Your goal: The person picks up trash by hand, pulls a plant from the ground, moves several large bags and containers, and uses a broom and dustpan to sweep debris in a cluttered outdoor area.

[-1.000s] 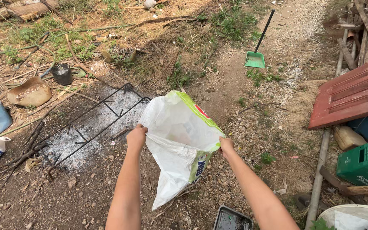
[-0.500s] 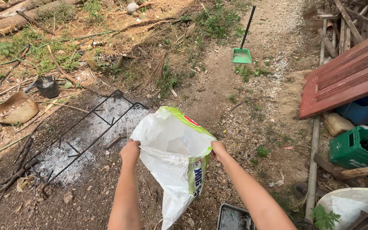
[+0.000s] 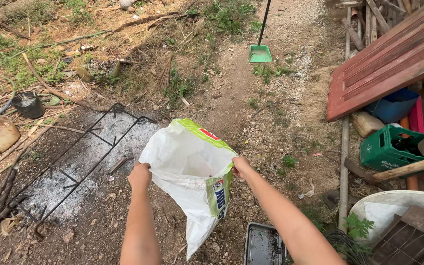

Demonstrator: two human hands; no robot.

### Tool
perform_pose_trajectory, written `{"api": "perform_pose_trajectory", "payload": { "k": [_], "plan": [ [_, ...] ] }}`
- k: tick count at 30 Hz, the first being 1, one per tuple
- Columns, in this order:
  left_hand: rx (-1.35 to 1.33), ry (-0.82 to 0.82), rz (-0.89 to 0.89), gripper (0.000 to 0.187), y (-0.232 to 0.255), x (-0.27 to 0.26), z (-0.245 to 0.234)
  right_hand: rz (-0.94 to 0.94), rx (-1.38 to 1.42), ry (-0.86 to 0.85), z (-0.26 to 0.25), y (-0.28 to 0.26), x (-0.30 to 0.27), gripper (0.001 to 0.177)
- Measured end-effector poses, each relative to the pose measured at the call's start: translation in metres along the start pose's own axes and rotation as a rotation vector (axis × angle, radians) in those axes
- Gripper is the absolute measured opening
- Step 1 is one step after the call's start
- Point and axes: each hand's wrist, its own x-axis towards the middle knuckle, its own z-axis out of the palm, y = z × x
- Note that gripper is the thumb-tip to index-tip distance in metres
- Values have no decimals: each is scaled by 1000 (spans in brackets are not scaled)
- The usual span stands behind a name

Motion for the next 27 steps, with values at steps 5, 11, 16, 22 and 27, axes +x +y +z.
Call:
{"api": "perform_pose_trajectory", "payload": {
  "k": [5, 11, 16, 22, 27],
  "plan": [
    [-128, 57, -56, 33, 3, 2, 1, 0, -9, -18, -2, -9, 7, 19],
    [-119, 146, -74, 31, 7, -10, 11, -15, 34, -82, -5, 0, 3, 22],
    [-145, 42, -180, 32, 1, -18, 12, -17, -24, -112, -6, 1, -4, 22],
    [-130, 37, -209, 32, -8, -26, 11, -23, -62, -74, 13, 6, -8, 21],
    [-101, -11, -196, 32, -6, -32, 11, -66, -110, -96, 7, 11, -15, 19]
  ]
}}
